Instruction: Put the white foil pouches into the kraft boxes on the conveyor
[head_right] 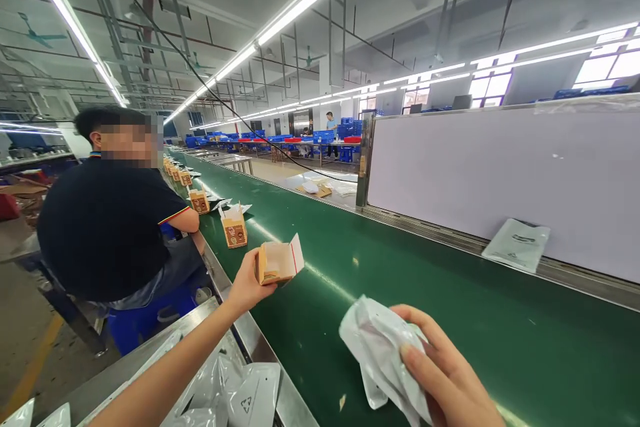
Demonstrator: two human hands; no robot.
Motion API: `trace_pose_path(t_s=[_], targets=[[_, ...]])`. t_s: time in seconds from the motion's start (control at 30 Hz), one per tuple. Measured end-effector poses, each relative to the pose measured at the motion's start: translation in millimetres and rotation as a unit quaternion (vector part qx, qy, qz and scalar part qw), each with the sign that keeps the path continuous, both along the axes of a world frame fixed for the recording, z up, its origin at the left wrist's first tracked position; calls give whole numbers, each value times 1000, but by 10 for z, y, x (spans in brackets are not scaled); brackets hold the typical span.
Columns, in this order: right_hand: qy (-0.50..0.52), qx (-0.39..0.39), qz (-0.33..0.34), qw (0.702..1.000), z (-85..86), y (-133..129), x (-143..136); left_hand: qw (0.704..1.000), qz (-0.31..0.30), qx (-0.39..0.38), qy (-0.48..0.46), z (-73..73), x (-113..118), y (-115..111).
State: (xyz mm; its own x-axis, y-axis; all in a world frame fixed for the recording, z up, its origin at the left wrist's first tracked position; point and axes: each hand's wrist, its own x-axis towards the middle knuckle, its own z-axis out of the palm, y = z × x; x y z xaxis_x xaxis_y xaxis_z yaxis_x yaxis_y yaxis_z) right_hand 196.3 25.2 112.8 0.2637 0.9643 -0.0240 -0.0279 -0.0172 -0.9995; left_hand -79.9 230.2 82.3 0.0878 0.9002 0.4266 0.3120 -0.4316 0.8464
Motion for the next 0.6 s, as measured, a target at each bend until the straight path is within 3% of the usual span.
trace_pose_path(t_s=[0.1, 0.2, 0.27, 0.4, 0.5, 0.6], targets=[[91, 57, 97, 989, 398, 35, -300, 994, -51, 49, 81, 130, 151, -581], [108, 77, 130, 983, 539, 80, -468, 985, -39, 98, 137, 213, 268, -1009], [73, 80, 121, 987, 529, 83, -506, 980, -8, 140, 141, 240, 317, -1171], [-91, 88, -5, 992, 409, 11, -442, 960, 32, 226, 164, 244, 369, -1286], [-261, 99, -66, 958, 285, -54, -377, 947, 34, 266, 178, 229, 431, -1321], [-380, 184, -118, 899, 160, -88, -413, 935, 30, 300, 185, 202, 554, -1386]])
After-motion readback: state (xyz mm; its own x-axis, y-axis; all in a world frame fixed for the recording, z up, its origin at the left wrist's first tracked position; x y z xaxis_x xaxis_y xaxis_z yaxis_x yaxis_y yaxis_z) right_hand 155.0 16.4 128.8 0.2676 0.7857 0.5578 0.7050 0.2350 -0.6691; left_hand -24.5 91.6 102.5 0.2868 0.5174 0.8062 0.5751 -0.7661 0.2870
